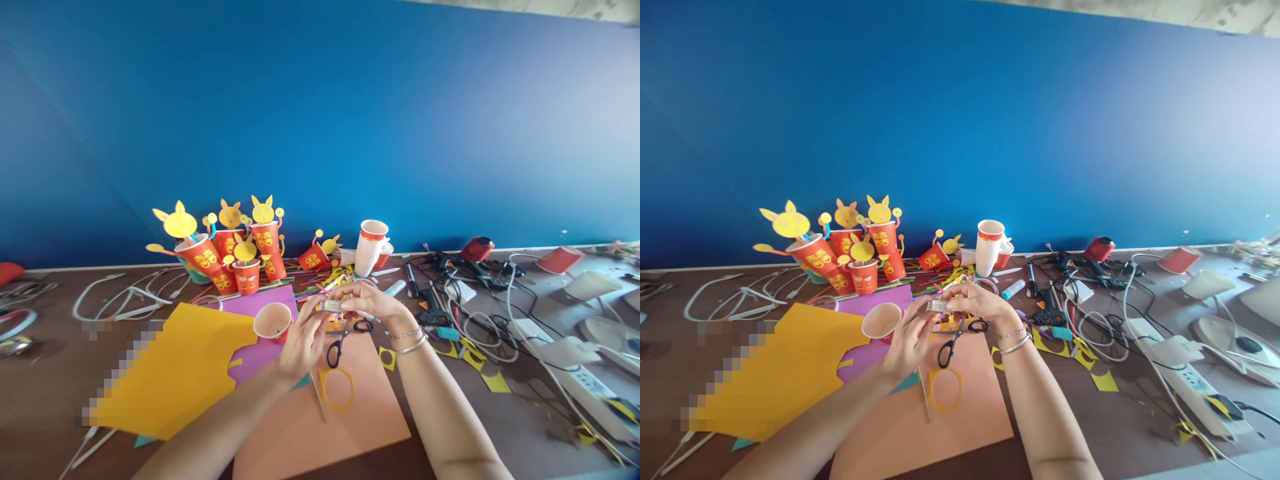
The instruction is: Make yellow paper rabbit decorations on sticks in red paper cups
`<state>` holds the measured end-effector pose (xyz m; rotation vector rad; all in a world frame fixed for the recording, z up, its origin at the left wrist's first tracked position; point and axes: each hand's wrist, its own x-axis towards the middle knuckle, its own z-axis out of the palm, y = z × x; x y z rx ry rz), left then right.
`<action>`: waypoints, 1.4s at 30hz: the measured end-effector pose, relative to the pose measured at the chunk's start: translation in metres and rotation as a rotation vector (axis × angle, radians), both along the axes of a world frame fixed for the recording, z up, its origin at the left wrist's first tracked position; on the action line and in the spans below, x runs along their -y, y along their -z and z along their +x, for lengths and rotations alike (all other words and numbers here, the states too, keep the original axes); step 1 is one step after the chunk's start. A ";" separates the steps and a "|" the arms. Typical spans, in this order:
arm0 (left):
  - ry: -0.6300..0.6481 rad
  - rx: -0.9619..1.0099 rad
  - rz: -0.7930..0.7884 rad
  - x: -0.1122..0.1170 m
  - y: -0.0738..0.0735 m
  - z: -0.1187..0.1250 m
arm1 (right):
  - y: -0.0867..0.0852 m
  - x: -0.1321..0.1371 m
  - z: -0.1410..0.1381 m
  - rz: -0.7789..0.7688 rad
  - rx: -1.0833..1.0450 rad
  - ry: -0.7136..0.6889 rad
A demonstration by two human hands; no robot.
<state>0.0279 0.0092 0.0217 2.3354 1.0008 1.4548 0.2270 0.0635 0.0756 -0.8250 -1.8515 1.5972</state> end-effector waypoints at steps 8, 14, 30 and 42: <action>0.046 0.343 -0.301 0.004 -0.005 0.010 | 0.004 -0.002 -0.002 -0.167 -0.067 -0.045; 0.120 0.191 -0.249 0.001 0.003 0.006 | -0.005 0.001 -0.010 -0.120 0.077 0.068; 0.177 0.625 -0.423 0.014 -0.008 0.010 | 0.014 -0.003 -0.013 -0.206 -0.357 -0.196; 0.102 0.418 -0.349 0.001 -0.007 0.007 | -0.004 0.002 -0.012 -0.190 -0.052 0.041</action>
